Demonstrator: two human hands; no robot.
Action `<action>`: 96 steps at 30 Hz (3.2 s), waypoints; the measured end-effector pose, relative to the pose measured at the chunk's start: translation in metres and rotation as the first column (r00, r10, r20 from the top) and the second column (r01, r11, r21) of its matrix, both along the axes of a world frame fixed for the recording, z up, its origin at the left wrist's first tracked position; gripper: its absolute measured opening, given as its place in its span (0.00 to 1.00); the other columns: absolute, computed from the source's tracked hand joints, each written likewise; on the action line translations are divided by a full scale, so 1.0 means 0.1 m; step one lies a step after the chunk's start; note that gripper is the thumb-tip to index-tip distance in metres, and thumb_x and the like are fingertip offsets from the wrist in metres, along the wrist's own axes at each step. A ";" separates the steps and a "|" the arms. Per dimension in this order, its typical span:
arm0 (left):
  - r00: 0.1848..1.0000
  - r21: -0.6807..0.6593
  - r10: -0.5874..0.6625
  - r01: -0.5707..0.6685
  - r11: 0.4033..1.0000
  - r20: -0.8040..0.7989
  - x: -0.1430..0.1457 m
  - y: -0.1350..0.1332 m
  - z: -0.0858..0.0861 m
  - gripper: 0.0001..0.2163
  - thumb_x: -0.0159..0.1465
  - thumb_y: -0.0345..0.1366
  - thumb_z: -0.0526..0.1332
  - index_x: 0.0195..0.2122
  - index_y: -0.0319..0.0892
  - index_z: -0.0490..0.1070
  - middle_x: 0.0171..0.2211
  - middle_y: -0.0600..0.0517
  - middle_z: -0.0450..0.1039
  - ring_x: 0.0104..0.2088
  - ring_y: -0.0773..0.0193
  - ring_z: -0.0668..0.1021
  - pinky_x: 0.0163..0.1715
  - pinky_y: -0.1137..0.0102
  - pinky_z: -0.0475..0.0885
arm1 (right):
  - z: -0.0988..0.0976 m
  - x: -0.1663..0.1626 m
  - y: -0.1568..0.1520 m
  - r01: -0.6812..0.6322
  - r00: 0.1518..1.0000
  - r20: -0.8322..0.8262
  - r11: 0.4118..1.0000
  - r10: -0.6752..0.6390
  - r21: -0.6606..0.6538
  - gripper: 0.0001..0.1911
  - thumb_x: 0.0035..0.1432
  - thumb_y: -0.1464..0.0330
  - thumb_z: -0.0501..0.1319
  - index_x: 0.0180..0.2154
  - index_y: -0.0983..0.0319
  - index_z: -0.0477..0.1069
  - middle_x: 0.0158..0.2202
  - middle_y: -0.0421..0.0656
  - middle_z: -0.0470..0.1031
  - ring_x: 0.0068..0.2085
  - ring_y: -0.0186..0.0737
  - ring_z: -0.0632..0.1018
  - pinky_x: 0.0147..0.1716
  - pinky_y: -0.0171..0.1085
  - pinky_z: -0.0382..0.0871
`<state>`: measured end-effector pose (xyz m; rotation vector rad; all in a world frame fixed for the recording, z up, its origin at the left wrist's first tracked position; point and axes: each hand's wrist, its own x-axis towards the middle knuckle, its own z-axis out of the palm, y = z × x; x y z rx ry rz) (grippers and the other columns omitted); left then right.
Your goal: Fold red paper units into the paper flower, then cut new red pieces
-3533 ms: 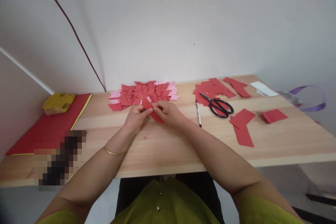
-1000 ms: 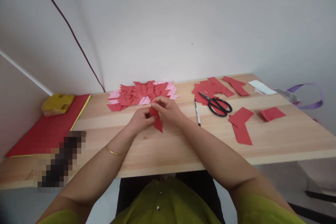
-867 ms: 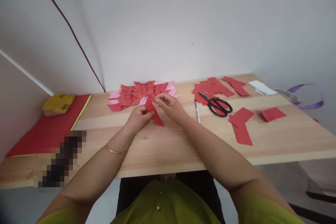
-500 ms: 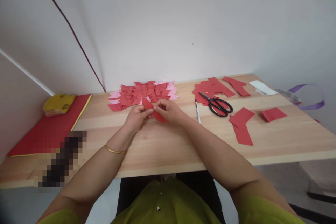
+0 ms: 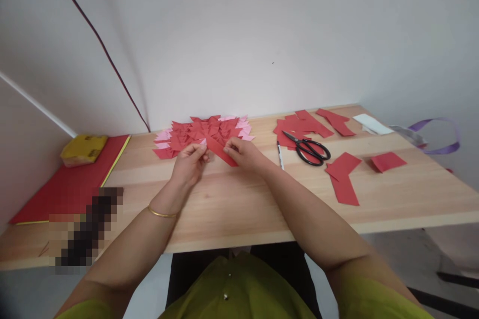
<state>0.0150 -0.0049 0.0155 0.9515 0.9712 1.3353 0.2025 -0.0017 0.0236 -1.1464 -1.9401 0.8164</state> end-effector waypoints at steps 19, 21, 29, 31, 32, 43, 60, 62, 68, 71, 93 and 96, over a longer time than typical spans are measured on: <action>0.986 -0.028 -0.064 0.061 0.998 -0.152 0.09 -0.06 -0.05 0.11 0.47 0.37 0.68 0.20 0.38 0.68 0.18 0.54 0.71 0.19 0.71 0.71 0.23 0.74 0.65 | -0.11 -0.05 0.01 -0.083 0.996 0.022 0.996 0.083 0.014 0.11 0.58 0.64 0.54 0.26 0.62 0.64 0.24 0.37 0.63 0.26 0.31 0.64 0.27 0.32 0.56; 0.986 -0.026 -0.046 0.042 0.999 -0.158 0.09 -0.06 -0.06 0.11 0.46 0.37 0.68 0.20 0.38 0.67 0.17 0.54 0.70 0.18 0.71 0.71 0.22 0.74 0.65 | -0.10 -0.04 0.01 -0.097 0.995 0.016 0.995 0.097 0.014 0.09 0.56 0.64 0.56 0.28 0.62 0.66 0.25 0.37 0.64 0.27 0.32 0.64 0.27 0.32 0.57; 0.996 -0.064 0.080 -0.077 0.995 0.047 0.01 0.05 -0.07 0.13 0.44 0.36 0.70 0.21 0.38 0.64 0.18 0.55 0.70 0.19 0.74 0.70 0.24 0.75 0.67 | -0.10 0.04 0.04 -0.064 0.997 -0.050 0.993 0.060 -0.096 0.03 0.49 0.69 0.58 0.29 0.62 0.66 0.25 0.37 0.66 0.26 0.32 0.67 0.27 0.33 0.60; 0.995 -0.095 0.034 -0.025 0.995 0.090 0.00 0.04 -0.07 0.14 0.44 0.36 0.70 0.22 0.38 0.64 0.19 0.55 0.70 0.19 0.73 0.70 0.24 0.74 0.67 | -0.11 0.04 0.06 -0.037 0.989 -0.146 0.997 0.027 -0.068 0.08 0.49 0.69 0.59 0.34 0.62 0.65 0.28 0.38 0.67 0.28 0.33 0.69 0.29 0.33 0.63; 0.995 -0.112 -0.003 0.014 0.994 0.105 0.00 0.03 -0.06 0.14 0.44 0.36 0.70 0.23 0.38 0.64 0.19 0.55 0.70 0.20 0.73 0.71 0.25 0.74 0.68 | -0.11 0.03 0.06 -0.042 0.980 -0.198 0.998 0.031 -0.051 0.11 0.49 0.69 0.60 0.37 0.61 0.65 0.29 0.39 0.67 0.29 0.33 0.69 0.30 0.34 0.64; 0.954 -0.185 -0.245 0.276 0.943 0.175 0.05 -0.07 -0.03 0.12 0.48 0.34 0.69 0.24 0.37 0.66 0.20 0.54 0.71 0.20 0.73 0.70 0.23 0.73 0.68 | 0.00 0.00 -0.04 -0.253 0.940 -0.202 0.958 0.276 0.133 0.09 0.56 0.63 0.60 0.38 0.59 0.73 0.37 0.45 0.76 0.38 0.39 0.76 0.40 0.40 0.69; 0.984 -0.098 -0.157 0.165 0.981 0.087 0.14 -0.13 0.00 0.11 0.45 0.35 0.69 0.27 0.36 0.72 0.22 0.52 0.73 0.20 0.71 0.72 0.24 0.72 0.69 | -0.08 -0.09 -0.01 -0.130 0.884 -0.464 0.984 0.061 -0.118 0.13 0.48 0.61 0.67 0.33 0.61 0.71 0.32 0.42 0.76 0.35 0.37 0.76 0.39 0.40 0.71; 0.980 -0.109 -0.171 0.181 0.977 0.098 0.14 -0.14 0.01 0.11 0.45 0.35 0.69 0.27 0.36 0.72 0.22 0.52 0.74 0.20 0.70 0.72 0.24 0.72 0.69 | -0.07 -0.09 -0.01 -0.121 0.876 -0.480 0.982 0.036 -0.146 0.14 0.46 0.61 0.68 0.33 0.62 0.71 0.31 0.42 0.76 0.34 0.37 0.76 0.38 0.39 0.71; 0.989 -0.075 -0.134 0.138 0.988 0.059 0.16 -0.14 -0.01 0.09 0.47 0.35 0.68 0.26 0.36 0.72 0.22 0.52 0.74 0.19 0.70 0.72 0.23 0.72 0.68 | -0.05 -0.11 -0.03 -0.197 0.814 -0.575 0.970 0.080 -0.144 0.12 0.51 0.61 0.66 0.32 0.61 0.70 0.29 0.40 0.76 0.33 0.37 0.76 0.37 0.39 0.71; 0.989 -0.077 -0.128 0.134 0.988 0.071 0.17 -0.15 -0.01 0.10 0.47 0.36 0.69 0.27 0.36 0.73 0.22 0.51 0.73 0.19 0.70 0.72 0.23 0.72 0.69 | -0.06 -0.12 -0.03 -0.207 0.793 -0.604 0.969 0.085 -0.136 0.11 0.52 0.62 0.65 0.33 0.61 0.69 0.29 0.40 0.75 0.33 0.36 0.76 0.37 0.39 0.71; 0.982 -0.128 -0.057 0.081 0.988 0.180 0.20 -0.10 -0.02 0.10 0.46 0.35 0.70 0.27 0.36 0.72 0.25 0.51 0.74 0.26 0.67 0.75 0.25 0.72 0.69 | -0.07 -0.19 -0.04 -0.181 0.829 -0.555 0.970 0.060 -0.166 0.15 0.48 0.58 0.67 0.32 0.61 0.69 0.29 0.39 0.73 0.32 0.35 0.74 0.36 0.38 0.69; 0.977 -0.133 -0.088 0.115 0.984 0.194 0.20 -0.11 -0.01 0.10 0.47 0.35 0.69 0.27 0.36 0.72 0.23 0.53 0.73 0.24 0.69 0.74 0.25 0.71 0.70 | -0.08 -0.18 -0.03 -0.164 0.827 -0.562 0.970 0.036 -0.179 0.16 0.47 0.58 0.68 0.32 0.60 0.67 0.27 0.39 0.73 0.31 0.35 0.74 0.35 0.38 0.69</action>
